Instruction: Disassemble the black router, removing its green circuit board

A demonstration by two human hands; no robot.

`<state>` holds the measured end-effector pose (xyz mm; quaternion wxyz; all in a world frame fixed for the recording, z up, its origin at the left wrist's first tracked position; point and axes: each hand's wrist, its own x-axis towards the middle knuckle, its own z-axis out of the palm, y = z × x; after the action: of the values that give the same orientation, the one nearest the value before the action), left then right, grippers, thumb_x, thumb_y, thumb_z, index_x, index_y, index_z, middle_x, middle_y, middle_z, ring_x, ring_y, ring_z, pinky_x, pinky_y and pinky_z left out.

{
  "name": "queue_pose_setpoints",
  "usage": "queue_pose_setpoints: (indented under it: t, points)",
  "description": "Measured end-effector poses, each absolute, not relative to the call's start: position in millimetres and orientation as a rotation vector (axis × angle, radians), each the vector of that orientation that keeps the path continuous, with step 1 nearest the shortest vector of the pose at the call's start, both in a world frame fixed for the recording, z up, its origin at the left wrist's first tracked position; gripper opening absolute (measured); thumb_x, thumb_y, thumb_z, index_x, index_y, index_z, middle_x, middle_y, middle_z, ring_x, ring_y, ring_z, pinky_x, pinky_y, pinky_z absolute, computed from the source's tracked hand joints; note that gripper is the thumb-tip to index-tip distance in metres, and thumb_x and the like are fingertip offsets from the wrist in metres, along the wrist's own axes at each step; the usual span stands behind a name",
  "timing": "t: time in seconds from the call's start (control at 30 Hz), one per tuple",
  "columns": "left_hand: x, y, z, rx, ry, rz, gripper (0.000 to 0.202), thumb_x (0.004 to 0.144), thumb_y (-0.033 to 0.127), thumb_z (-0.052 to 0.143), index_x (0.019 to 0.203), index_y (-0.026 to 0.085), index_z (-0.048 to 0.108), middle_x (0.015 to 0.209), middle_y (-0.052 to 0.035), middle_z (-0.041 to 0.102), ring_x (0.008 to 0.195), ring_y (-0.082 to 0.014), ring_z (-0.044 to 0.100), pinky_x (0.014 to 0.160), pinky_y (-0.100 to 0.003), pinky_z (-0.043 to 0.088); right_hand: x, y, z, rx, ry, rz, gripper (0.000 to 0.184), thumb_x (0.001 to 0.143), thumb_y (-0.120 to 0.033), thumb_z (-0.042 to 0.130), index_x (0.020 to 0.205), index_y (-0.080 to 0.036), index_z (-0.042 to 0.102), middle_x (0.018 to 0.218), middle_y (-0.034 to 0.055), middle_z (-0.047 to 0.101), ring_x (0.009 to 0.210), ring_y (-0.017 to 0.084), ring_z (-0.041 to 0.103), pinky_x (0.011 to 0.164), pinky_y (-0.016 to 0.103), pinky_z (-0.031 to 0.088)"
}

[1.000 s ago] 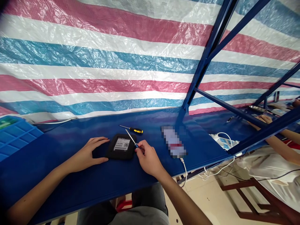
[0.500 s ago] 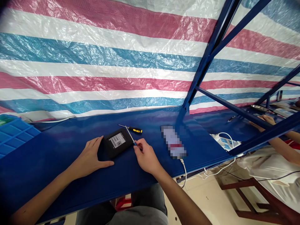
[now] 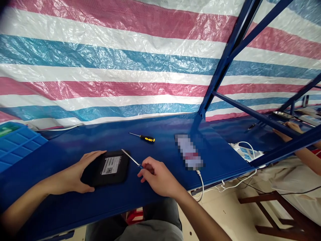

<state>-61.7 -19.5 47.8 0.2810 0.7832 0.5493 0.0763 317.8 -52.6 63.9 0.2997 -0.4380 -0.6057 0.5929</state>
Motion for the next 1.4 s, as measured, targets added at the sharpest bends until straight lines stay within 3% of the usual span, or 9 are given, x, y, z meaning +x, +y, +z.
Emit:
queue_pose_setpoints:
  t: [0.1,0.17,0.37,0.5,0.63,0.8,1.07,1.3,1.4]
  points:
    - [-76.9,-25.7,51.5,2.047,1.432,0.126,0.118,0.079,0.042,0.083,0.176,0.042,0.014,0.184,-0.0079,0.019,0.168,-0.0407,0.027,0.128,-0.053,0.042,326.8,-52.6,65.5,-1.241,-1.658,1.443,0.014,0.099,-0.038,0.059,0.101,-0.025,0.056,0.088,0.0000,0.074,0.075,0.018,0.070,0.079,0.034,0.053]
    - [-80.0,-25.2,53.9,2.047,1.450,0.148,0.114,0.083,0.045,0.079,0.176,0.039,0.014,0.184,-0.0093,0.019,0.167,-0.0415,0.028,0.126,-0.052,0.045,330.1,-51.0,64.3,-1.284,-1.687,1.368,0.013,0.099,-0.038,0.057,0.100,-0.025,0.056,0.086,-0.0006,0.073,0.074,0.018,0.069,0.077,0.033,0.052]
    - [-75.7,-17.0,47.4,2.002,1.741,0.510,0.084,0.091,0.066,0.058,0.161,0.022,0.046,0.159,-0.0195,0.055,0.148,-0.0452,0.051,0.100,-0.053,0.060,328.0,-47.6,61.7,-1.342,-1.718,1.294,0.012,0.101,-0.038,0.055,0.102,-0.026,0.056,0.092,0.0011,0.075,0.079,0.019,0.071,0.077,0.034,0.053]
    - [-67.7,-27.6,39.9,1.975,1.747,0.530,0.083,0.095,0.071,0.048,0.160,0.020,0.045,0.158,-0.0191,0.058,0.154,-0.0420,0.048,0.124,-0.063,0.043,327.2,-45.6,62.4,-1.345,-1.718,1.291,0.014,0.101,-0.040,0.055,0.102,-0.025,0.057,0.093,0.0023,0.076,0.081,0.020,0.073,0.078,0.034,0.054]
    - [-54.5,-50.0,40.9,1.921,1.777,0.524,0.085,0.098,0.078,0.045,0.161,0.021,0.045,0.165,-0.0178,0.052,0.158,-0.0403,0.043,0.129,-0.063,0.037,328.2,-44.1,59.0,-1.360,-1.713,1.273,0.017,0.101,-0.043,0.057,0.101,-0.026,0.057,0.093,0.0029,0.077,0.082,0.021,0.074,0.079,0.036,0.055]
    - [-33.7,-73.3,46.5,1.822,1.775,0.435,0.105,0.088,0.084,0.061,0.171,0.026,0.031,0.174,-0.0170,0.037,0.158,-0.0440,0.041,0.107,-0.057,0.061,328.5,-42.8,54.6,-1.378,-1.713,1.288,0.020,0.100,-0.046,0.057,0.100,-0.026,0.057,0.097,0.0035,0.077,0.086,0.022,0.076,0.081,0.036,0.057]
    - [-19.9,-78.8,37.3,1.863,1.821,0.450,0.135,0.070,0.079,0.084,0.174,0.021,0.020,0.176,-0.0231,0.031,0.164,-0.0483,0.028,0.127,-0.070,0.039,329.5,-42.3,53.0,-1.417,-1.703,1.279,0.024,0.098,-0.049,0.058,0.102,-0.026,0.058,0.097,0.0055,0.080,0.084,0.022,0.076,0.081,0.038,0.059]
    - [-20.3,-81.5,39.8,1.870,1.806,0.478,0.127,0.077,0.076,0.082,0.175,0.029,0.016,0.175,-0.0213,0.031,0.163,-0.0483,0.030,0.123,-0.067,0.046,329.8,-41.5,51.6,-1.442,-1.685,1.271,0.026,0.096,-0.050,0.062,0.102,-0.025,0.059,0.095,0.0057,0.079,0.082,0.023,0.076,0.079,0.038,0.059]
    - [-20.0,-84.6,34.4,1.872,1.816,0.447,0.126,0.079,0.075,0.080,0.176,0.027,0.015,0.177,-0.0218,0.029,0.163,-0.0488,0.030,0.122,-0.067,0.047,329.2,-40.9,53.0,-1.434,-1.689,1.280,0.024,0.098,-0.049,0.061,0.102,-0.025,0.059,0.096,0.0059,0.079,0.083,0.023,0.076,0.078,0.038,0.058]
